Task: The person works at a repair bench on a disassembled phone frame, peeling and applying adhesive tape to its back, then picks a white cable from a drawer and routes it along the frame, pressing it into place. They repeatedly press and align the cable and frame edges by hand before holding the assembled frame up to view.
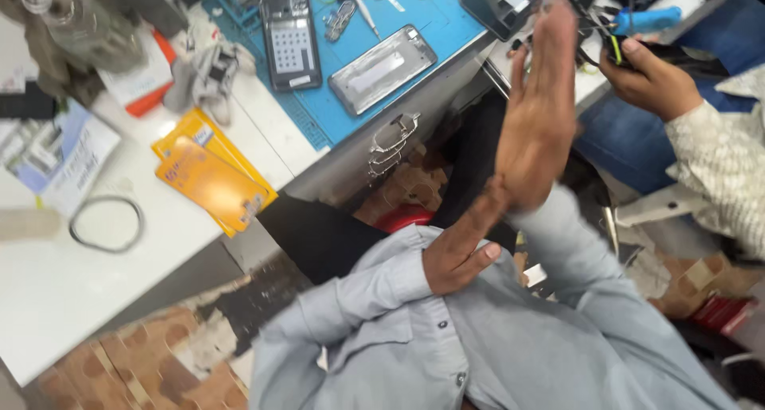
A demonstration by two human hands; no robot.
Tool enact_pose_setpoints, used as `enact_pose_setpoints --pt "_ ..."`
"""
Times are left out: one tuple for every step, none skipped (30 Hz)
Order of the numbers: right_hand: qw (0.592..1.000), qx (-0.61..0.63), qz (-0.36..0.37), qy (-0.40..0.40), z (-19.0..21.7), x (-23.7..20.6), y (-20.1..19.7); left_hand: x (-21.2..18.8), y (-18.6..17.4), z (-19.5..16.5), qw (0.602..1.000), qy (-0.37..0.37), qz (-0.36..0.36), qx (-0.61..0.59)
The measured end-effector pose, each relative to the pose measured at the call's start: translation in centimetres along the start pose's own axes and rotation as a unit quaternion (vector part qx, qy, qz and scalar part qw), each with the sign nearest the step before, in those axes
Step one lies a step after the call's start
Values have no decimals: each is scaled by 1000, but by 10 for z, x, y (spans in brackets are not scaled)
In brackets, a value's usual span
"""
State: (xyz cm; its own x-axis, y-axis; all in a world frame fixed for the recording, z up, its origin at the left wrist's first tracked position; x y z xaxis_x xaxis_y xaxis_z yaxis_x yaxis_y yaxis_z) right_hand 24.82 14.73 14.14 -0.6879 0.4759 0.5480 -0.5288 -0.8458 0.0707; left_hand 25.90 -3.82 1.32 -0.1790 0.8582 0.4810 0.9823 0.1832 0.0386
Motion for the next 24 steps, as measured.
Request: enact_pose_setpoints --pt "990 -125 -49 -53 2 2 23 -14 -9 -1 997 -44 52 -29" --pt "982 -159 -79 -60 -6 8 40 -21 -22 -2 999 -44 32 2" --pt "976 -203 -76 -9 -17 18 43 -30 -33 -5 999 -45 9 29" --pt "955 -283 -54 67 -35 26 44 -37 -42 -8 997 -50 -20 53" --pt "924 -357 -26 138 -56 41 43 -41 -56 -11 996 -51 -46 59" --pt "882 -425 1 204 -76 60 40 -42 -70 -13 994 -49 -72 67" --pt "867 -467 47 170 -92 79 41 -43 -81 -16 991 -52 -99 74" --pt "847 -504 94 138 -106 98 47 -45 -89 -19 988 -53 -126 70" --pt "824 -539 140 105 -112 114 56 -45 -98 -22 984 -54 -155 67" --pt "809 -560 167 66 -119 129 66 -45 -108 -25 980 -54 -182 67" --pt "793 -578 192 26 -125 140 75 -45 -119 -28 976 -46 -193 87" --pt "776 -592 218 -7 -134 144 81 -47 -128 -32 973 -46 -202 105" --pt "784 -579 222 15 -140 144 87 -53 -134 -38 969 -49 -211 119" --pt "791 -568 227 32 -146 144 87 -60 -140 -45 963 -55 -232 126" --pt "797 -556 232 38 -154 154 89 -64 -151 -51 955 -52 -256 138" --pt "797 -558 230 16 -161 164 88 -67 -162 -55 947 -45 -280 152" --pt "796 -559 231 -1 -167 162 86 -70 -169 -58 944 -44 -294 147" --pt "796 -559 234 -13 -172 161 83 -74 -174 -60 940 -48 -309 140" --pt "790 -566 234 -10 -178 161 82 -78 -179 -63 934 -52 -327 134" --pt "786 -571 237 -9 -182 161 83 -81 -183 -65 931 -51 -333 140" --pt "786 -565 251 -12 -185 161 81 -81 -188 -62 929 -49 -337 145" --pt "785 -559 266 -17 -186 162 81 -79 -191 -60 926 -45 -344 149" --pt "778 -566 273 0 -188 163 82 -78 -193 -57 927 -43 -346 142" --pt "771 -574 278 16 -190 165 82 -74 -196 -51 927 -41 -346 136"
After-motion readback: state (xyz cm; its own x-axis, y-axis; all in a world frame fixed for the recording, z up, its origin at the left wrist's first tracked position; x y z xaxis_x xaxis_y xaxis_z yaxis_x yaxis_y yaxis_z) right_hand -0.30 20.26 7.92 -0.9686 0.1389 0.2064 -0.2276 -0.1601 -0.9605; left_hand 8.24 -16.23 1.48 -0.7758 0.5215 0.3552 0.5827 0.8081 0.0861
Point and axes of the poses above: each hand's wrist, its own x-axis towards the middle knuckle, its own y-axis out of the palm, z = x × y, the point moved 1 cm from there along x, towards the middle knuckle, and after that the axes turned 10 degrees about -x, right-handed, at the moved point
